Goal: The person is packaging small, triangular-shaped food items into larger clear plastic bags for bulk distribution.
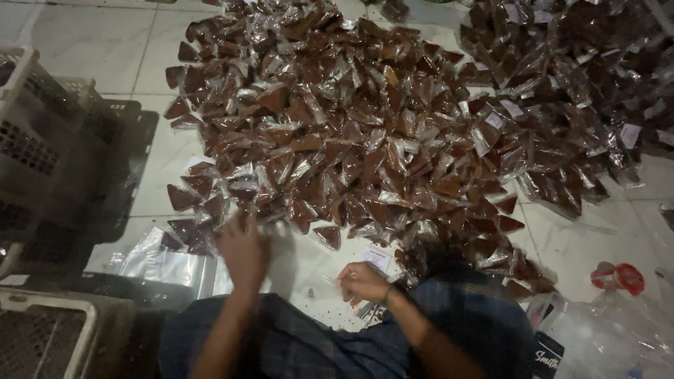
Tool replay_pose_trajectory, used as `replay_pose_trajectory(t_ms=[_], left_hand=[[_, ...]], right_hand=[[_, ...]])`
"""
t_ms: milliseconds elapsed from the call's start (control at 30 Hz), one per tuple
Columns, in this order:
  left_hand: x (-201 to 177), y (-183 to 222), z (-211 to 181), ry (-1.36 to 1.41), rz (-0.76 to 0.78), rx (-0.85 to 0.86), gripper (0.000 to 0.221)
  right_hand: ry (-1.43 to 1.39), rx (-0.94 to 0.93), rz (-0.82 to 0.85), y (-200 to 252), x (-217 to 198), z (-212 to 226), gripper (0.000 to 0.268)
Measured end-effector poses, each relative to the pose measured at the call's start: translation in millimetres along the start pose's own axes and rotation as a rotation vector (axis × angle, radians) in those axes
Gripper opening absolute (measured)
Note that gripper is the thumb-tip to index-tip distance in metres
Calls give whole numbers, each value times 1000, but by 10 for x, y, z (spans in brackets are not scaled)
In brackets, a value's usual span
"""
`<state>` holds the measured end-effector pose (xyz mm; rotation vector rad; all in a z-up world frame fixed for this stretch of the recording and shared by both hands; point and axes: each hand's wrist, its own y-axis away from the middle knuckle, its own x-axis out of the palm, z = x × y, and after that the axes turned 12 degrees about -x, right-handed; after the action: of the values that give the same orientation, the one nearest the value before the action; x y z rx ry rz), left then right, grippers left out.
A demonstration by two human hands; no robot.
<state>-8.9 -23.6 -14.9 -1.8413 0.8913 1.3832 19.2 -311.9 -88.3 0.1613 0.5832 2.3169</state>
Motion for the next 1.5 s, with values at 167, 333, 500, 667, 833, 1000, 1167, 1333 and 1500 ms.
replay_pose_trajectory(t_ms=[167, 333, 500, 667, 833, 1000, 1167, 1333, 1500], left_hand=[[594, 1172, -295, 132, 485, 346, 109], [899, 1328, -186, 49, 459, 354, 87], [1114, 1264, -12, 202, 342, 287, 17], [853, 862, -117, 150, 881, 29, 47], [966, 989, -39, 186, 536, 0, 34], [679, 1096, -126, 260, 360, -15, 35], [810, 1224, -198, 334, 360, 195, 21], [858, 1185, -176, 346, 357, 212, 22], [864, 1170, -229, 250, 373, 220, 26]], right_hand=[[100, 284, -130, 22, 328, 758, 29], [126, 248, -41, -78, 374, 605, 47], [27, 261, -35, -303, 329, 387, 42], [1064, -522, -408, -410, 299, 760, 46], [1093, -463, -259, -573, 164, 366, 39], [1091, -934, -434, -279, -214, 567, 16], [1339, 127, -604, -520, -948, 527, 61], [1047, -337, -619, -174, -737, 772, 40], [-79, -86, -429, -214, -228, 914, 61]])
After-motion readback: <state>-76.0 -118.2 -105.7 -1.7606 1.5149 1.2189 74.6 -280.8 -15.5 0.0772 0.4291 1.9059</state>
